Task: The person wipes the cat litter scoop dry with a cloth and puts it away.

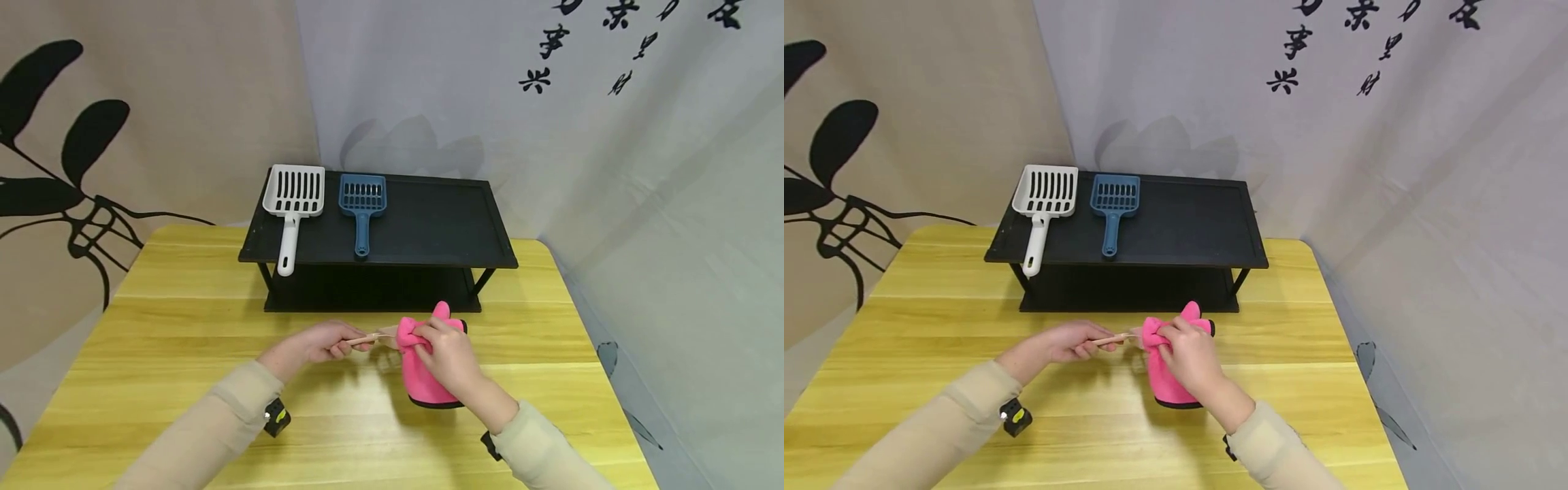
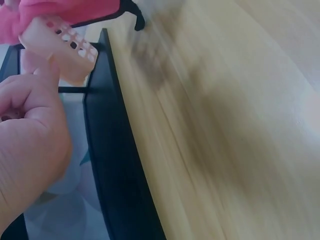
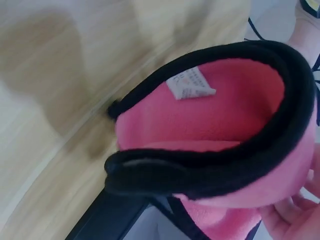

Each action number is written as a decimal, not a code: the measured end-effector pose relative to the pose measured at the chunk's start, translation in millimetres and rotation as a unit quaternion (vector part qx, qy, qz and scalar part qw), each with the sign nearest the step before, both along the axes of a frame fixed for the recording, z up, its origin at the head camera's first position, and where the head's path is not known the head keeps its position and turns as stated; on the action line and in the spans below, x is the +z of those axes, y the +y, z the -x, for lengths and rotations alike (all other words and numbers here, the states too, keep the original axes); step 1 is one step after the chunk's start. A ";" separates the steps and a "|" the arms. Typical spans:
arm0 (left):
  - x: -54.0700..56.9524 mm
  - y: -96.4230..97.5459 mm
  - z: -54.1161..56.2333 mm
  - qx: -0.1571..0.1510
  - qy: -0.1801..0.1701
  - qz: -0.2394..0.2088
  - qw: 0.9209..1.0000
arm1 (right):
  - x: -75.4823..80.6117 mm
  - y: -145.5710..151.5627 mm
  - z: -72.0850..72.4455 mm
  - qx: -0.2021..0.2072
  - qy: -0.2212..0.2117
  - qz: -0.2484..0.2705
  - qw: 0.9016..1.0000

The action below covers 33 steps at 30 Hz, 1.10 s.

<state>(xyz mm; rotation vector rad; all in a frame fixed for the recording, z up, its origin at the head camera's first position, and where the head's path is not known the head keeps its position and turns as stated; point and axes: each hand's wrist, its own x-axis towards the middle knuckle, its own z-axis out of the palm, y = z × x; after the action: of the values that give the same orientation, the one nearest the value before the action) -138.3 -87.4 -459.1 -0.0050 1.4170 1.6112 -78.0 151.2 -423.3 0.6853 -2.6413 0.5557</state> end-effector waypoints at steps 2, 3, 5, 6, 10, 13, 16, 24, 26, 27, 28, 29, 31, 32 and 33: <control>-0.3 0.4 0.6 0.000 0.001 0.006 1.000 | -2.8 5.0 0.8 -0.008 0.010 0.005 1.000; -0.5 0.4 0.9 -0.002 0.002 0.011 1.000 | -3.8 7.8 1.4 -0.012 0.013 0.006 1.000; 0.3 -1.0 1.1 -0.003 0.001 0.017 1.000 | -4.5 12.4 2.8 -0.020 0.014 0.005 1.000; 0.9 -1.5 1.1 -0.003 0.000 0.018 1.000 | -4.9 14.7 3.5 -0.025 0.015 0.004 1.000; 2.8 -3.5 1.3 -0.006 0.000 0.021 1.000 | -4.2 22.5 6.0 -0.041 0.007 0.006 0.999; 3.7 -5.6 1.6 -0.012 0.011 0.025 1.000 | -3.2 28.2 7.4 -0.052 -0.006 0.014 0.999; 4.2 -9.1 2.1 -0.021 0.027 0.029 0.999 | -3.7 35.6 8.6 -0.067 -0.028 0.018 0.997; 6.6 -14.1 5.0 -0.047 0.112 0.052 0.991 | -7.1 61.1 15.5 -0.110 -0.071 0.017 0.991; 7.6 -11.6 4.3 -0.062 0.143 0.073 0.985 | -4.7 64.5 17.8 -0.110 -0.076 0.021 0.991; 8.0 -10.2 3.8 -0.069 0.158 0.085 0.981 | -2.7 65.3 19.0 -0.109 -0.079 0.023 0.991; 8.5 -8.6 3.3 -0.075 0.174 0.097 0.977 | -0.5 65.6 20.6 -0.107 -0.081 0.024 0.991; 8.9 -6.9 2.8 -0.083 0.190 0.109 0.972 | 2.4 65.5 21.9 -0.103 -0.083 0.024 0.991; 9.8 -4.2 1.8 -0.098 0.222 0.128 0.962 | 9.1 63.5 24.9 -0.096 -0.089 0.021 0.991; 10.0 -2.8 1.7 -0.105 0.235 0.135 0.957 | 12.5 61.9 26.7 -0.090 -0.092 0.018 0.991; 10.2 -1.3 1.7 -0.111 0.247 0.141 0.952 | 16.0 60.0 28.6 -0.082 -0.094 0.014 0.992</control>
<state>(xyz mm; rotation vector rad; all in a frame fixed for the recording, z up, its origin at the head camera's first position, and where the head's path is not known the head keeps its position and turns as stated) -140.0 -88.7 -448.9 0.4030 1.9463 1.2582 -106.6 211.2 -407.2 0.4193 -2.8245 0.6353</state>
